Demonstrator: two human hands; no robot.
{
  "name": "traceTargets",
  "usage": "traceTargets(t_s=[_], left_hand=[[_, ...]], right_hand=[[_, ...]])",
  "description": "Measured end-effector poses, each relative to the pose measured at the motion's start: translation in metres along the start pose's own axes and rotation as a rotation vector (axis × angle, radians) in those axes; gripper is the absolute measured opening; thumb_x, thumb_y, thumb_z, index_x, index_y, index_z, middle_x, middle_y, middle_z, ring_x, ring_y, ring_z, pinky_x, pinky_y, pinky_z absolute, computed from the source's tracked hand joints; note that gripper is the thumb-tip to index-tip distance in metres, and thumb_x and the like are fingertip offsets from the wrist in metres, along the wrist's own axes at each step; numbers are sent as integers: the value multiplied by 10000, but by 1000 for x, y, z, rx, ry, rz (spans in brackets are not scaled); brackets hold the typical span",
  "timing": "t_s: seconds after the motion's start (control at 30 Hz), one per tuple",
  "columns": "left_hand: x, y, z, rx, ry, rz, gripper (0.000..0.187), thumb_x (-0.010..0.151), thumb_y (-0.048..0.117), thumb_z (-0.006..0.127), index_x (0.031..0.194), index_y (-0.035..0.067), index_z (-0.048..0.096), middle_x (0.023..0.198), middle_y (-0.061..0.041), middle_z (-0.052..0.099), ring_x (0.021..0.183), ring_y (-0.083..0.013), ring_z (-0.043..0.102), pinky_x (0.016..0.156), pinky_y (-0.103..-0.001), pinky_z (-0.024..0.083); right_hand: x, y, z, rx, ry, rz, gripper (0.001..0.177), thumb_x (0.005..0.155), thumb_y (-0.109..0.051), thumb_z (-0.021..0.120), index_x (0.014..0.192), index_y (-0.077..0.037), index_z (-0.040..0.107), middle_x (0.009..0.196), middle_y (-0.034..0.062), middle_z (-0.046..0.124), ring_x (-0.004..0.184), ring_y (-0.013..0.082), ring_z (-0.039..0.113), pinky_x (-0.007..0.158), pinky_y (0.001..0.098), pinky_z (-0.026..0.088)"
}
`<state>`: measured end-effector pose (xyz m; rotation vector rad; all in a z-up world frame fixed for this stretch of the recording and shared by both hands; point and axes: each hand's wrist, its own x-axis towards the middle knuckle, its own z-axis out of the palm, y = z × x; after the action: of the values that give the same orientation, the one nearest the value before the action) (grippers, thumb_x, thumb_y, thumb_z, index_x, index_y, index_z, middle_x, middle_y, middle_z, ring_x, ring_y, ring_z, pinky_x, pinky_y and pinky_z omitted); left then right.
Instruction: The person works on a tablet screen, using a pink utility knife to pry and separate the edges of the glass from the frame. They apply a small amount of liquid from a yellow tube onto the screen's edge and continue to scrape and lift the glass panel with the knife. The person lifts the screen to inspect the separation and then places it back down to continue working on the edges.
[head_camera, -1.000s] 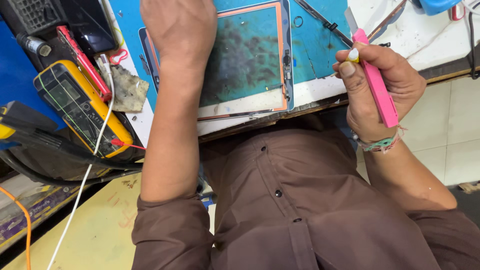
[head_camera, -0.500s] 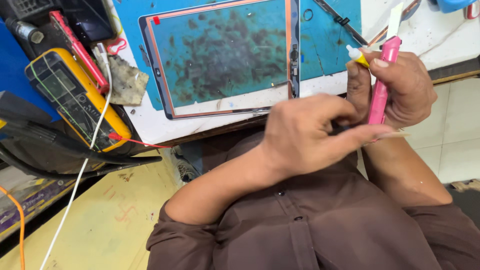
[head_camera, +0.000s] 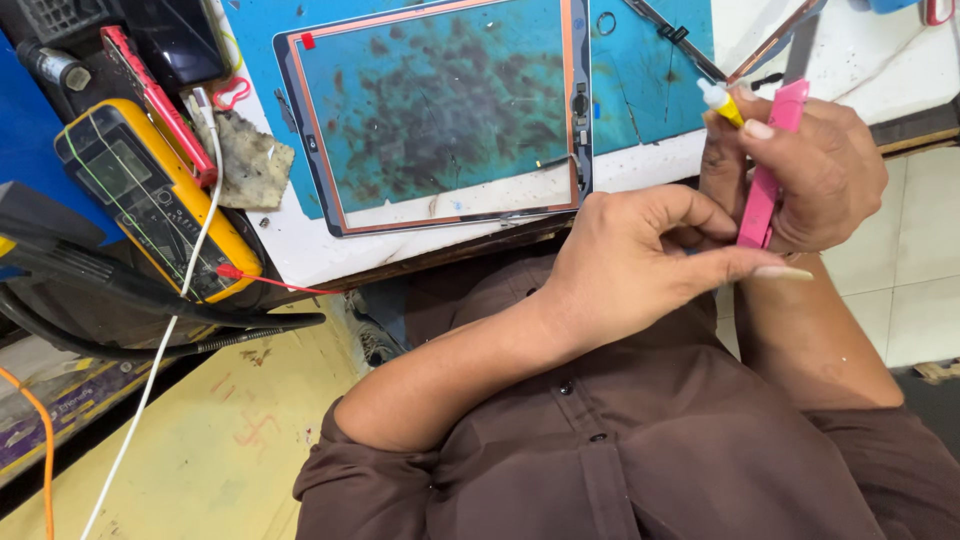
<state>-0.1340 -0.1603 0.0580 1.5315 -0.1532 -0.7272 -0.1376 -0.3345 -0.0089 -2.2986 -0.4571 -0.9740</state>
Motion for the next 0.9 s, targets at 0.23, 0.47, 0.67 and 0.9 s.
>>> traceTargets(t_s=[0.23, 0.47, 0.67, 0.9], left_hand=[[0, -18, 4, -272, -44, -128, 226, 880, 179, 821, 981, -9, 747, 800, -19, 736, 683, -38, 651, 627, -222, 557], [-22, -14, -27, 47, -21, 57, 213, 963, 180, 740, 1113, 30, 725, 729, -8, 643, 653, -27, 555, 610, -221, 480], [-38, -15, -50, 149, 99, 178, 107, 1105, 128, 560, 1174, 53, 593, 901, -72, 688, 815, -221, 716, 740, -320, 552], [-41, -22, -46, 653, 253, 299, 184, 1053, 137, 632, 1213, 48, 622, 919, -117, 620, 777, -328, 661, 676, -405, 518]], right_hand=[[-4, 6, 3, -15, 15, -102, 436, 990, -3, 897, 1309, -67, 606, 1042, 141, 779, 852, 293, 755, 723, 365, 590], [-15, 7, -11, -83, -138, -12, 443, 1057, -40, 721, 1447, 18, 520, 1098, 124, 762, 873, 265, 707, 744, 341, 531], [-35, 0, -17, 42, -114, 363, 193, 1145, 16, 748, 1330, 16, 692, 1057, 171, 693, 912, 272, 652, 780, 323, 509], [-34, -2, -17, 639, 105, 902, 170, 1143, -62, 745, 1257, 44, 675, 1033, 117, 720, 818, 133, 656, 741, 247, 539]])
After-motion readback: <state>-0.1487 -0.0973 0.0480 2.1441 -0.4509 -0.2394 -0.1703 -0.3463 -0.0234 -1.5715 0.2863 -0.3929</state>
